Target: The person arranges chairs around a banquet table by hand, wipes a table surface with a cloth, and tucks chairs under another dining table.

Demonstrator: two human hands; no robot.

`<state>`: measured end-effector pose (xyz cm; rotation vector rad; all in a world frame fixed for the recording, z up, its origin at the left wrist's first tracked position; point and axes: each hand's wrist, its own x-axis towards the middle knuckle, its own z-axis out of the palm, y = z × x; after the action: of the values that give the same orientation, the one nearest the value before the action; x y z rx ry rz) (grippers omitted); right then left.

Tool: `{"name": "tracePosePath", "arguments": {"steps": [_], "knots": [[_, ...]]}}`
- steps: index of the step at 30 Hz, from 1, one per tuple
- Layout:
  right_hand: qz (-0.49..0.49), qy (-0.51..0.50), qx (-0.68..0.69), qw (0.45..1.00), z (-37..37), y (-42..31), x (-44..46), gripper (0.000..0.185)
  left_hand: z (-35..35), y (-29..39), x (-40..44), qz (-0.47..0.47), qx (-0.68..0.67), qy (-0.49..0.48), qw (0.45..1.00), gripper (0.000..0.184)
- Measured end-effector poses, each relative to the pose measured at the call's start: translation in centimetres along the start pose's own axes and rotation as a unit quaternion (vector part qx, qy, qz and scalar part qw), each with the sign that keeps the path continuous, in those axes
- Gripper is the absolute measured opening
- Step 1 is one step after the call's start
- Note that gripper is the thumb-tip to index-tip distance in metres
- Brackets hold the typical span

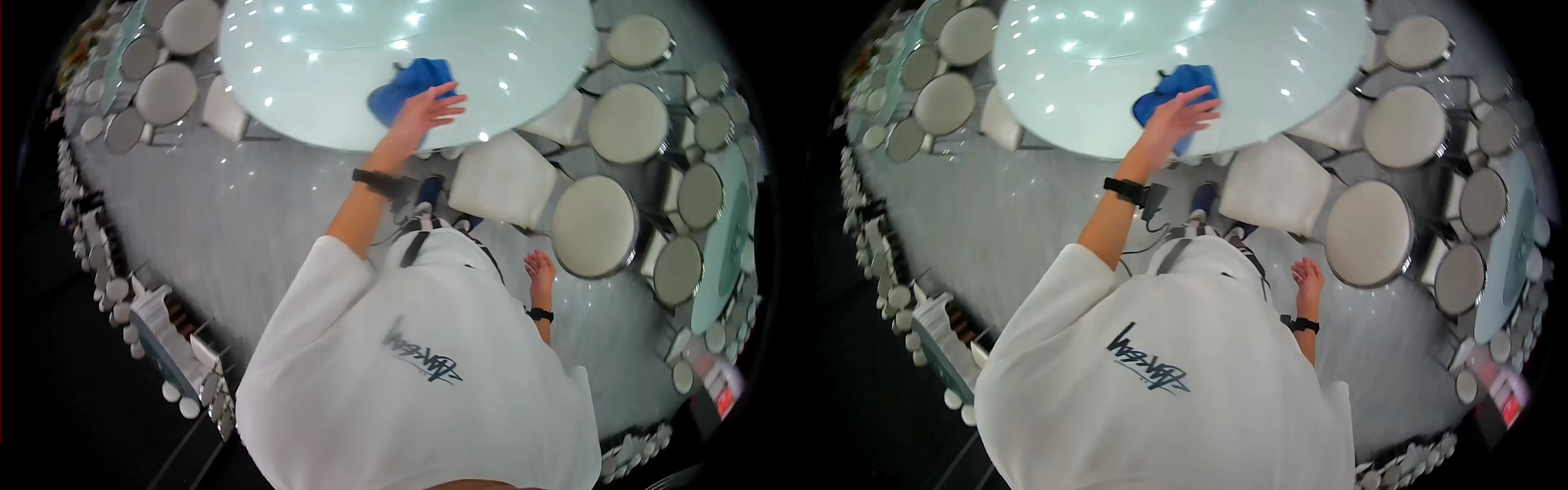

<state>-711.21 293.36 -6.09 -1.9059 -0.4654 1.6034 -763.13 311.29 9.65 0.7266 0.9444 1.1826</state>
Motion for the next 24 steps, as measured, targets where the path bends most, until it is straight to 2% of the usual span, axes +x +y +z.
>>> {"name": "tracePosePath", "arguments": {"steps": [2,3,4,5,6,7,8,9,11,13,14,16,18,21,22,24], "knots": [[-0.006,0.066,0.014,0.998,-2.9,0.0,-0.9,0.023,0.7,-2.1,0.9,-0.011,0.102,0.084,0.991,0.053],[-0.013,0.101,0.023,0.994,-4.7,-0.1,-0.7,0.023,-0.7,-5.9,2.0,-0.009,0.138,0.100,0.985,0.045],[-0.027,0.165,0.047,0.985,-6.7,-0.2,0.3,0.020,-2.3,-10.5,3.1,-0.005,0.255,0.131,0.958,0.040],[-0.135,0.235,-0.019,0.962,-9.1,-0.7,1.3,0.022,0.5,-9.1,1.7,-0.089,0.365,0.147,0.915,0.037],[-0.233,0.299,-0.087,0.921,-11.5,-1.3,2.4,0.025,1.2,-11.0,0.9,-0.030,0.449,0.126,0.884,0.035],[-0.319,0.356,-0.156,0.865,-13.1,-1.4,3.1,0.028,2.4,-12.8,0.1,-0.062,0.437,0.104,0.891,0.034],[-0.344,0.376,-0.206,0.836,-13.1,-3.9,2.1,0.035,3.6,-14.5,-0.6,-0.095,0.427,0.084,0.896,0.034],[-0.370,0.390,-0.254,0.804,-12.3,-8.3,0.8,0.043,5.0,-16.2,-1.5,-0.081,0.405,0.049,0.909,0.032],[-0.393,0.337,-0.331,0.789,-14.2,-12.1,2.9,0.062,8.7,-18.7,-2.9,-0.052,0.362,-0.018,0.930,0.028],[-0.448,0.304,-0.245,0.804,-15.6,-12.9,7.8,0.069,14.5,-20.0,-3.7,-0.074,0.314,0.010,0.946,0.027],[-0.422,0.303,-0.241,0.820,-16.1,-14.2,8.5,0.074,17.7,-20.8,-3.9,-0.085,0.285,0.031,0.954,0.026],[-0.372,0.289,-0.239,0.849,-15.7,-17.2,7.9,0.085,23.4,-22.8,-3.3,-0.060,0.340,0.002,0.939,0.026],[-0.415,0.240,-0.327,0.815,-17.3,-16.6,9.3,0.099,28.8,-25.8,-2.6,-0.051,0.358,-0.014,0.932,0.028],[-0.373,0.059,-0.330,0.865,-20.9,-17.3,8.4,0.104,37.7,-31.0,-0.3,-0.014,0.334,0.000,0.943,0.033],[-0.364,0.000,-0.313,0.877,-22.1,-17.7,8.4,0.105,40.9,-31.9,1.0,-0.058,0.370,-0.002,0.927,0.046],[-0.359,-0.084,-0.312,0.876,-23.6,-19.5,8.6,0.106,47.5,-34.0,3.6,-0.052,0.392,0.033,0.918,0.057]]}}
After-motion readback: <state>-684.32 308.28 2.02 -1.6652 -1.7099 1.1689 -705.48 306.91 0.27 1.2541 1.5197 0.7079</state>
